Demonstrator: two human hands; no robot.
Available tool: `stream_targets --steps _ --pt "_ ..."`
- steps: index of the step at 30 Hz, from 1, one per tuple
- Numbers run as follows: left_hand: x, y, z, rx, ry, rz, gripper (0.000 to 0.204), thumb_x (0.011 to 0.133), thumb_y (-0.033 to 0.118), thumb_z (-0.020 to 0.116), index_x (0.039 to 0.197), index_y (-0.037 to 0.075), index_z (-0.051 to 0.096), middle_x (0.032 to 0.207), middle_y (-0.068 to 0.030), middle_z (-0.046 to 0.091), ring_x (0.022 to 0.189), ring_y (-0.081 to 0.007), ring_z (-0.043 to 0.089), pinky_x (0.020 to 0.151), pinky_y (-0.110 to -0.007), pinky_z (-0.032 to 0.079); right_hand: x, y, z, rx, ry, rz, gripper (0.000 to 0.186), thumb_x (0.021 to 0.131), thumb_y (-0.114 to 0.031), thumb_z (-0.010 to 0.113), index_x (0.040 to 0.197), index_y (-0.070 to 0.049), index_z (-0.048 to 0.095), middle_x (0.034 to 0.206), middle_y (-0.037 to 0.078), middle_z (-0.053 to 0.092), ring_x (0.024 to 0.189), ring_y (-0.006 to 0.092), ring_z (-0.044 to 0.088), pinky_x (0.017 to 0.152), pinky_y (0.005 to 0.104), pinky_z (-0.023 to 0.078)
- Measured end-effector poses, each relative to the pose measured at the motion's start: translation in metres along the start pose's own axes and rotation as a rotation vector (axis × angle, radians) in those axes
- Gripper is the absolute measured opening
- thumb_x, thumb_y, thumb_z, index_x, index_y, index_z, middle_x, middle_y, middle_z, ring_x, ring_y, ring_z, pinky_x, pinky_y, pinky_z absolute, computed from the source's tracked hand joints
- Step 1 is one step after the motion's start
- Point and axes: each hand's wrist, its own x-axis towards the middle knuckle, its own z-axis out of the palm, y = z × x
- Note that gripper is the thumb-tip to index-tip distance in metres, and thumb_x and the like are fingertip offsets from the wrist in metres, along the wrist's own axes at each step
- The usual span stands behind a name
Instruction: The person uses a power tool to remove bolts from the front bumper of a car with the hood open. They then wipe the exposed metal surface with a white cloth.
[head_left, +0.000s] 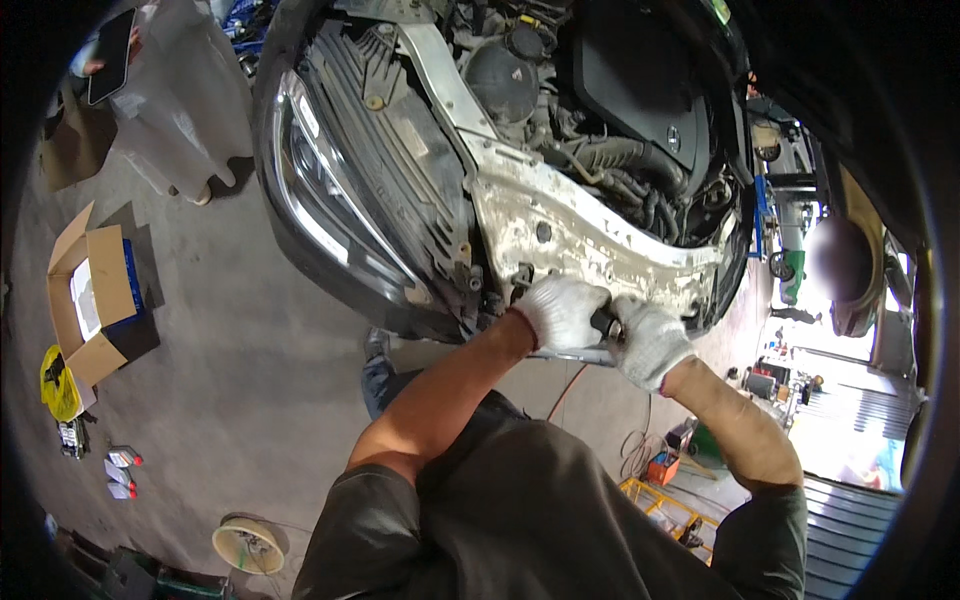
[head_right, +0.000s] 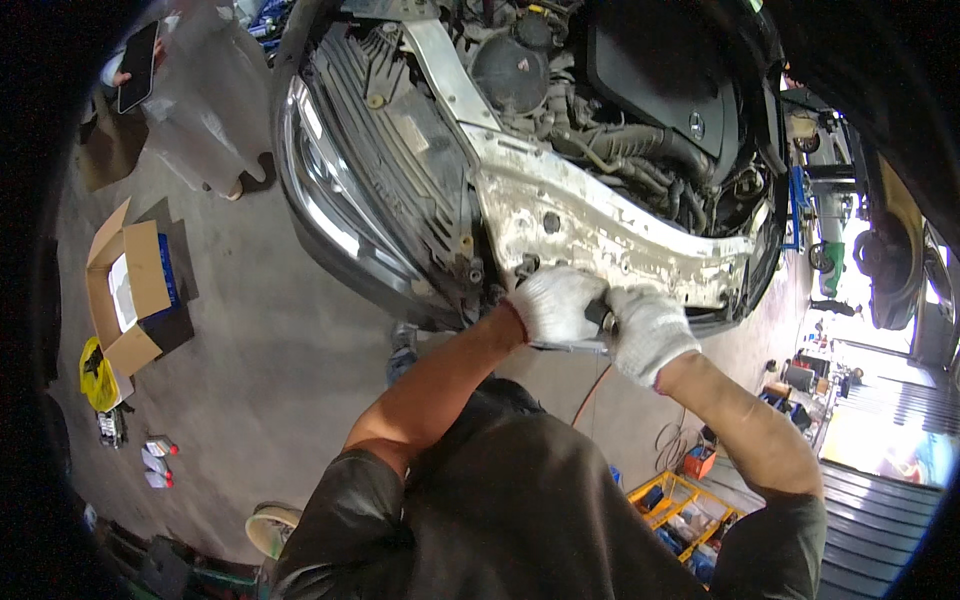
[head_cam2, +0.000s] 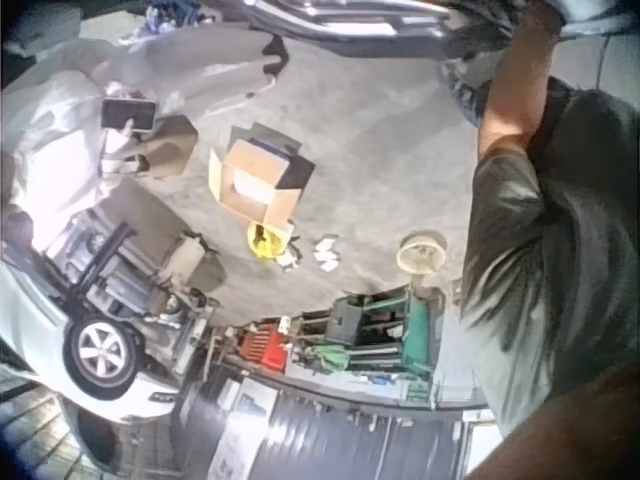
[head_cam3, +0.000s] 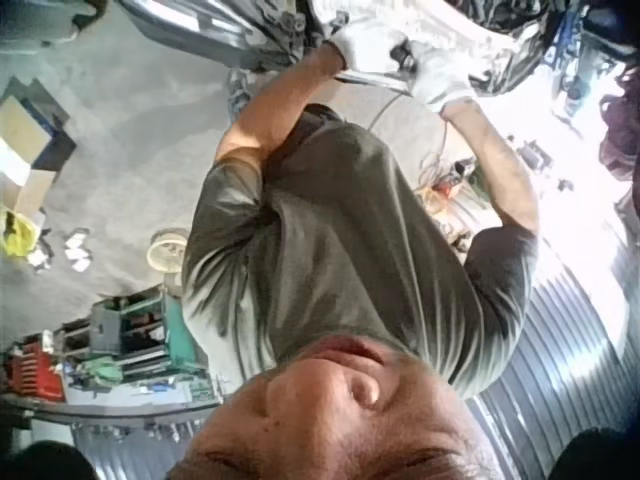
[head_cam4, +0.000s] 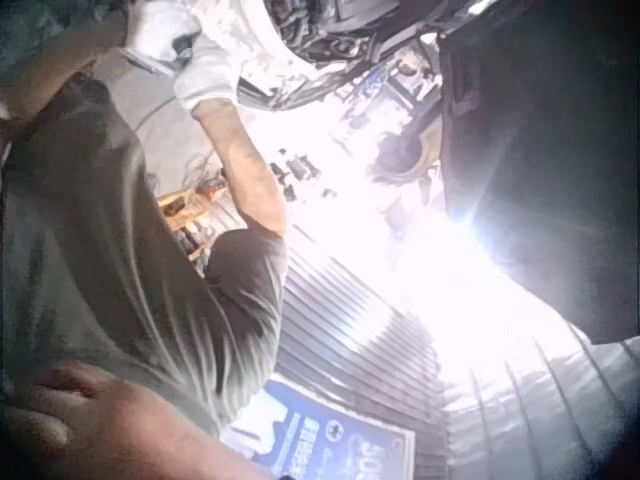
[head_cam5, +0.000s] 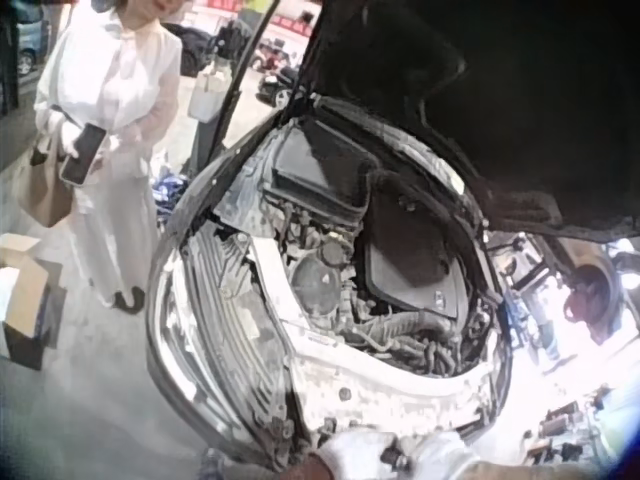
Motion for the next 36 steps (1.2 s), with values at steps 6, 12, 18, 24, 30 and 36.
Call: stream_targets --steps 6,12,18,24,30,36 --pt "-0.016 0.001 0.069 0.083 0.646 -0.060 0.043 0.079 0.039 0.076 0.110 0.009 0.069 0.097 -0.0126 0.072 0.097 -0.0318 0.071 0.090 -0.046 0.055 0.001 -0.008 -0.001 1.294 -0.316 0.463 0.031 0.093 -0.024 0.074 0.110 0.002 0.069 0.096 0.020 0.075 0.080 0.0355 0.075 0.073 0.0453 0.061" --pt "-0.006 -0.004 0.001 -0.131 0.123 -0.007 0.043 0.080 0.038 0.076 0.109 0.006 0.070 0.092 -0.0160 0.070 0.093 -0.0370 0.070 0.087 -0.048 0.056 0.010 0.002 -0.015 0.037 -0.109 0.023 0.027 0.089 -0.013 0.064 0.114 -0.001 0.065 0.098 0.022 0.073 0.091 0.0435 0.072 0.085 0.0549 0.057" --pt "-0.011 0.006 0.039 0.019 0.543 -0.086 0.036 0.076 0.038 0.080 0.097 0.012 0.066 0.094 -0.0099 0.069 0.092 -0.0320 0.070 0.085 -0.044 0.056 0.009 0.005 -0.005 0.789 -0.353 0.317 0.026 0.095 -0.016 0.072 0.112 0.002 0.066 0.089 0.014 0.075 0.081 0.0275 0.076 0.075 0.0389 0.062" --pt "-0.005 0.004 -0.005 -0.027 -0.097 -0.079 0.050 0.083 0.049 0.076 0.112 0.009 0.067 0.102 -0.0155 0.072 0.101 -0.0342 0.072 0.090 -0.047 0.056 0.005 -0.004 -0.008 -0.136 -0.148 0.041 0.022 0.094 -0.019 0.068 0.106 -0.001 0.066 0.097 0.018 0.073 0.088 0.0368 0.072 0.082 0.0485 0.058" --pt "-0.012 0.006 0.033 -0.004 0.265 -0.148 0.041 0.082 0.039 0.072 0.113 0.014 0.064 0.108 -0.0124 0.067 0.109 -0.0289 0.067 0.101 -0.046 0.052 0.002 0.002 0.002 1.098 -0.284 0.331 0.038 0.097 -0.029 0.071 0.115 0.004 0.065 0.090 0.015 0.075 0.080 0.0282 0.075 0.075 0.0421 0.060" --pt "-0.003 -0.008 -0.006 -0.088 -0.139 0.020 0.045 0.082 0.038 0.079 0.113 0.006 0.068 0.102 -0.0211 0.071 0.100 -0.0394 0.070 0.090 -0.048 0.056 0.017 -0.004 -0.018 -0.324 -0.227 -0.051 0.035 0.091 -0.032 0.068 0.109 -0.002 0.064 0.093 0.025 0.073 0.093 0.0412 0.073 0.080 0.0516 0.058"
